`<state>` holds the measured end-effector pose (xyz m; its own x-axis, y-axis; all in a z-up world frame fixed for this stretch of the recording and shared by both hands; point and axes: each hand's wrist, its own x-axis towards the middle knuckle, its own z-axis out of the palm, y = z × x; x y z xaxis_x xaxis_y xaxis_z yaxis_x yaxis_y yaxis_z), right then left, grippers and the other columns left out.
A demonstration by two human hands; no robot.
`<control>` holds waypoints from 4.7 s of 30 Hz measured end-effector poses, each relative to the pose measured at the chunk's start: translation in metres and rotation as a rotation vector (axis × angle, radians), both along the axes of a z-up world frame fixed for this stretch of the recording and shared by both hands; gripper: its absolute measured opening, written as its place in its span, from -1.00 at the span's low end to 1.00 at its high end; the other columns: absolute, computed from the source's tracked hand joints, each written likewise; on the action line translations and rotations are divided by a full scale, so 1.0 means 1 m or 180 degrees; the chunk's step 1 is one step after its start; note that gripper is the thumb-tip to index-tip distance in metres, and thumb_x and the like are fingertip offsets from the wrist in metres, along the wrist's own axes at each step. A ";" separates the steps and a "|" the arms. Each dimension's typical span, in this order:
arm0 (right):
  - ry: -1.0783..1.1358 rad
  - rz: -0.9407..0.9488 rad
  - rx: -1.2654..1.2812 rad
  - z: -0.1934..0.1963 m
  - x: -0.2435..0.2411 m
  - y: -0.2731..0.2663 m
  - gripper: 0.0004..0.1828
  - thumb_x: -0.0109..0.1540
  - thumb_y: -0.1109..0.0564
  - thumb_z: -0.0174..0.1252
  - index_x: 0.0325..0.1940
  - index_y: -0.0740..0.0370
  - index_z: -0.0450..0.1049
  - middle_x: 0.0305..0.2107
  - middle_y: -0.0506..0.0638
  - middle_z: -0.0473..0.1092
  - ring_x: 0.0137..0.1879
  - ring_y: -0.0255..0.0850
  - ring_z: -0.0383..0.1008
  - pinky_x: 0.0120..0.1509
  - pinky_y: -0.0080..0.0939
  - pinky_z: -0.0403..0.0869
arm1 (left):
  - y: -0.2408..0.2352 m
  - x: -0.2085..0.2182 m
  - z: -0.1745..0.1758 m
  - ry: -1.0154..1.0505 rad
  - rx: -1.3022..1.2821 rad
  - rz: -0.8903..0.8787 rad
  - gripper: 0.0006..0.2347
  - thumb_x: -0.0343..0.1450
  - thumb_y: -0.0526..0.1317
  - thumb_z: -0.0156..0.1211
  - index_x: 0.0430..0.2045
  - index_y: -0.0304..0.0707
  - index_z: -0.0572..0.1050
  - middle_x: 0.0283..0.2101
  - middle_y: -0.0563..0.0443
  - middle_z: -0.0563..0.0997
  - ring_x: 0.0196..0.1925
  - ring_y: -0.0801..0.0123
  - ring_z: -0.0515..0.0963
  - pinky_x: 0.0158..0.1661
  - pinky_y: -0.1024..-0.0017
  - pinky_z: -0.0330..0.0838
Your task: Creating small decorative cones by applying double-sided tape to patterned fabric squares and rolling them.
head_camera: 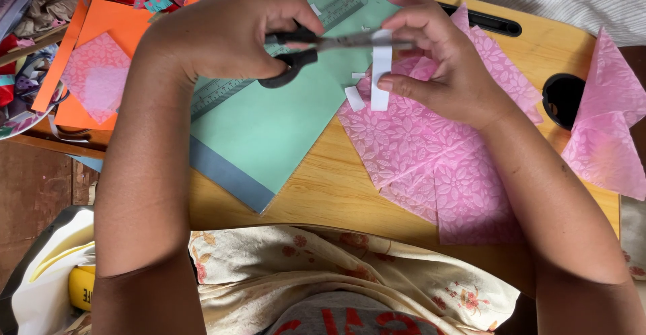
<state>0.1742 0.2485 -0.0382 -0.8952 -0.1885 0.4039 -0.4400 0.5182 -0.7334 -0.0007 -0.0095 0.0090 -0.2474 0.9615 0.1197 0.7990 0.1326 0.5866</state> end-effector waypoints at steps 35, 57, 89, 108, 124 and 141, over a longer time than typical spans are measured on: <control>-0.0480 0.0211 -0.2518 -0.026 0.033 0.018 -0.43 0.38 -0.05 -0.15 0.42 0.25 0.27 0.43 -0.01 0.17 0.45 -0.30 0.22 0.64 -0.23 0.21 | 0.100 0.049 -0.043 -0.0153 0.2262 0.0318 -0.92 0.32 -0.34 0.38 -0.51 -0.42 0.63 -0.41 0.01 0.61 -0.41 0.42 0.56 -0.34 0.47 0.44; 0.0304 -0.1241 0.0688 -0.026 0.068 0.070 -0.81 0.27 0.44 0.06 -0.10 0.54 0.56 0.17 0.40 0.42 0.41 0.25 0.38 0.43 0.07 0.36 | 0.153 0.058 -0.088 0.0063 0.1685 0.0864 -0.51 0.26 -0.33 0.41 0.04 -0.18 0.31 -0.09 -0.04 0.61 -0.12 0.24 0.67 -0.23 0.31 0.55; 0.0176 -0.1446 0.1428 -0.039 0.038 0.061 -0.12 0.05 0.38 0.30 0.45 0.45 0.19 0.27 0.40 0.30 0.32 0.28 0.35 0.37 0.06 0.34 | 0.180 0.071 -0.118 0.0109 0.1277 0.0872 -0.26 0.23 -0.44 0.35 0.31 -0.09 0.09 -0.13 -0.03 0.70 -0.18 0.23 0.77 -0.27 0.32 0.64; 0.0817 -0.1476 0.1659 -0.038 0.039 0.071 -0.43 0.05 0.55 0.14 0.18 0.58 0.51 0.22 0.38 0.38 0.22 0.21 0.41 0.28 0.01 0.44 | 0.188 0.063 -0.133 -0.0045 0.1372 0.0965 -0.15 0.23 -0.43 0.38 0.39 0.01 -0.03 0.19 -0.20 0.58 0.13 0.14 0.71 -0.10 0.36 0.74; 0.0279 -0.1262 0.1858 -0.029 0.087 0.060 -0.81 0.01 0.42 0.20 -0.31 0.40 0.60 0.10 0.20 0.53 0.04 0.01 0.44 0.22 -0.06 0.45 | 0.182 0.075 -0.124 0.0337 0.1398 -0.0043 -0.09 0.16 -0.49 0.36 0.44 0.03 0.01 -0.02 -0.04 0.75 -0.10 0.28 0.75 -0.19 0.48 0.74; 0.0266 -0.1246 0.1609 -0.030 0.074 0.062 -0.49 0.08 0.37 0.39 0.13 0.49 0.53 -0.10 0.25 0.52 0.03 0.07 0.47 0.17 -0.03 0.45 | 0.179 0.079 -0.116 -0.0444 0.1600 0.0167 -0.29 0.32 -0.51 0.28 0.34 0.06 0.09 0.00 -0.08 0.64 -0.19 0.43 0.75 -0.23 0.55 0.73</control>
